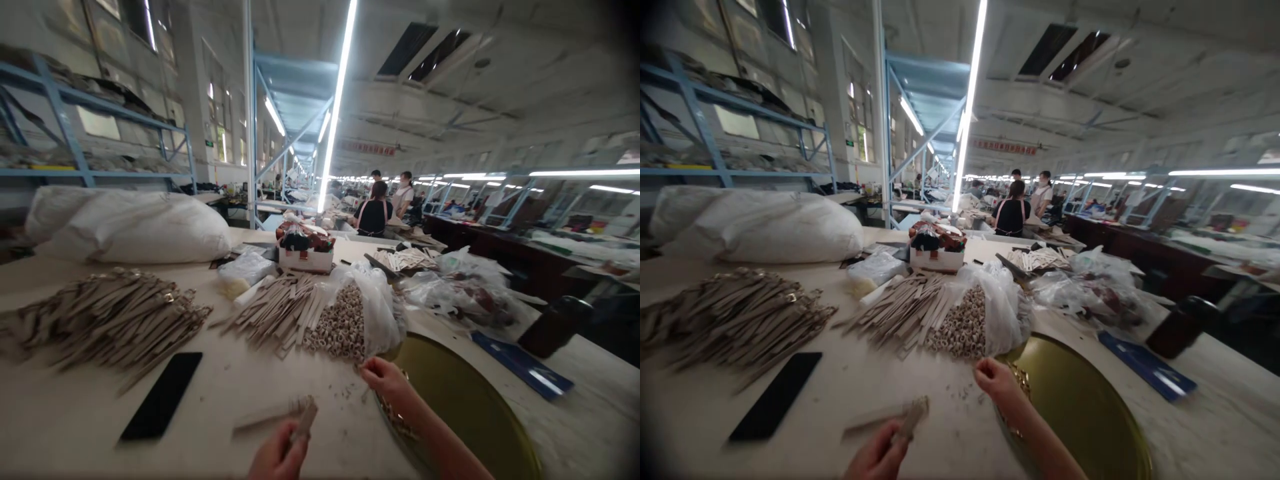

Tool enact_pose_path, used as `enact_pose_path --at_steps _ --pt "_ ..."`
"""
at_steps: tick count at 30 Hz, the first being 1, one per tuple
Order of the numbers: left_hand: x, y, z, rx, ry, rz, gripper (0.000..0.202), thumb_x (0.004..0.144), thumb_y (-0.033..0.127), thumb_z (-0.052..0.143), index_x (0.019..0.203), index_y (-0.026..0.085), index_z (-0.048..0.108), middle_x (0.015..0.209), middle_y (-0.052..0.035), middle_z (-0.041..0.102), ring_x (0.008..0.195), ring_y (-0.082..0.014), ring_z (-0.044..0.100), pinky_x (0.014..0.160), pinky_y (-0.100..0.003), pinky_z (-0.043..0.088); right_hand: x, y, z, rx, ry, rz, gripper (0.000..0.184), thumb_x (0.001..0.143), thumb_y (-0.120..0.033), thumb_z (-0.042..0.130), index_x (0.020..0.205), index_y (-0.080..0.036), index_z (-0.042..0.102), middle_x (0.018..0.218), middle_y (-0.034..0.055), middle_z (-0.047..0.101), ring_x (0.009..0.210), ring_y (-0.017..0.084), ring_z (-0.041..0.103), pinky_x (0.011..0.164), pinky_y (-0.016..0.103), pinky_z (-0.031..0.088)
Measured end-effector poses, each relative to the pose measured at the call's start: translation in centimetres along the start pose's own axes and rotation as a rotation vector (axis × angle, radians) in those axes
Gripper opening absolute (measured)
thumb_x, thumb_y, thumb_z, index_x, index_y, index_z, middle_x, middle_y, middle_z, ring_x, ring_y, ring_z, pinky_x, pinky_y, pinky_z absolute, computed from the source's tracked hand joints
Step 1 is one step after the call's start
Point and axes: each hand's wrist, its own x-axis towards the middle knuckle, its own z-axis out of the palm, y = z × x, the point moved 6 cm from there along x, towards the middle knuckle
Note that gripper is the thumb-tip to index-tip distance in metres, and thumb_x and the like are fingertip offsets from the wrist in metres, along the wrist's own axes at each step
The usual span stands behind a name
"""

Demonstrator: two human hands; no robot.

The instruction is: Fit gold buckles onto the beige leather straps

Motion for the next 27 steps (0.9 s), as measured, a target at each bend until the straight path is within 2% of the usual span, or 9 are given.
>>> enact_pose_path --at_steps 2,4,6,8,11,16,19,23,27 --pt "-0.2 1.3 0.4 -0.098 0.053 0.065 0.047 0.063 0.059 0.055 0.077 0.014 0.055 0.054 0.0043 0.040 0.051 -0.0073 0.036 0.048 -0.018 0.030 -2.1 -1.9 3.7 0.554 -0.124 0.099 0.017 0.071 -0.030 0.061 0.066 -0.015 0.054 0.057 -0.0040 0.047 0.051 0.007 0.040 0.053 0.020 0.035" --pt "0.1 1.9 1.3 -0.288 -0.002 -0.011 0.046 0.064 0.058 0.055 0.082 0.016 0.049 0.046 0.0095 0.030 0.040 -0.0044 0.024 0.038 -0.017 0.018 -3.8 -3.7 7.3 0.933 -0.201 0.185 0.019 0.066 -0.030 0.068 0.069 -0.015 0.057 0.060 -0.0039 0.049 0.052 0.005 0.041 0.054 0.017 0.036" --pt "0.2 2.3 1.6 -0.440 -0.027 -0.084 0.041 0.066 0.054 0.057 0.084 0.018 0.045 0.043 0.0118 0.025 0.036 -0.0032 0.017 0.035 -0.016 0.013 -5.0 -4.7 10.0 1.145 -0.228 0.246 0.019 0.064 -0.026 0.072 0.071 -0.014 0.060 0.065 -0.0024 0.054 0.053 0.004 0.042 0.053 0.016 0.037" --pt "0.1 2.4 1.5 -0.510 -0.014 -0.119 0.037 0.069 0.049 0.057 0.082 0.018 0.043 0.043 0.0123 0.025 0.035 -0.0024 0.015 0.033 -0.015 0.011 -5.7 -4.8 11.9 1.241 -0.223 0.278 0.017 0.064 -0.024 0.072 0.071 -0.013 0.061 0.069 -0.0007 0.057 0.053 0.004 0.044 0.053 0.015 0.039" --pt "-0.2 1.6 1.4 -0.539 -0.003 -0.147 0.032 0.070 0.044 0.058 0.077 0.017 0.043 0.042 0.0119 0.026 0.035 -0.0016 0.015 0.033 -0.014 0.012 -5.8 -4.1 13.3 1.291 -0.193 0.281 0.015 0.066 -0.023 0.071 0.073 -0.013 0.062 0.071 0.0001 0.059 0.056 0.005 0.046 0.056 0.015 0.041" --pt "0.5 0.1 1.9 -0.629 -0.020 -0.199 0.031 0.069 0.041 0.059 0.070 0.017 0.041 0.044 0.0111 0.027 0.037 -0.0012 0.015 0.033 -0.014 0.014 -5.6 -2.6 13.8 1.239 -0.135 0.268 0.016 0.066 -0.026 0.071 0.074 -0.016 0.061 0.066 -0.0016 0.056 0.057 0.007 0.045 0.058 0.017 0.041" --pt "1.2 -0.2 2.0 -0.629 -0.036 -0.226 0.029 0.069 0.039 0.059 0.070 0.017 0.041 0.044 0.0113 0.026 0.037 -0.0010 0.014 0.033 -0.014 0.012 -5.6 -1.9 13.6 1.097 -0.107 0.286 0.020 0.066 -0.031 0.071 0.073 -0.016 0.059 0.066 -0.0022 0.053 0.057 0.007 0.042 0.059 0.019 0.039" --pt "1.8 -0.4 1.4 -0.516 -0.028 -0.240 0.030 0.068 0.042 0.058 0.073 0.016 0.045 0.041 0.0116 0.027 0.034 -0.0011 0.015 0.033 -0.015 0.011 -5.3 -1.8 13.0 0.837 -0.178 0.255 0.025 0.065 -0.035 0.070 0.072 -0.015 0.056 0.063 -0.0022 0.052 0.059 0.009 0.043 0.060 0.021 0.037" --pt "1.7 -0.8 0.5 -0.364 -0.001 -0.256 0.036 0.064 0.046 0.061 0.074 0.016 0.046 0.039 0.0120 0.028 0.033 -0.0018 0.020 0.033 -0.015 0.011 -4.6 -2.2 12.2 0.725 -0.183 0.137 0.036 0.062 -0.033 0.072 0.090 -0.019 0.055 0.067 -0.0027 0.056 0.061 0.010 0.048 0.058 0.022 0.038"
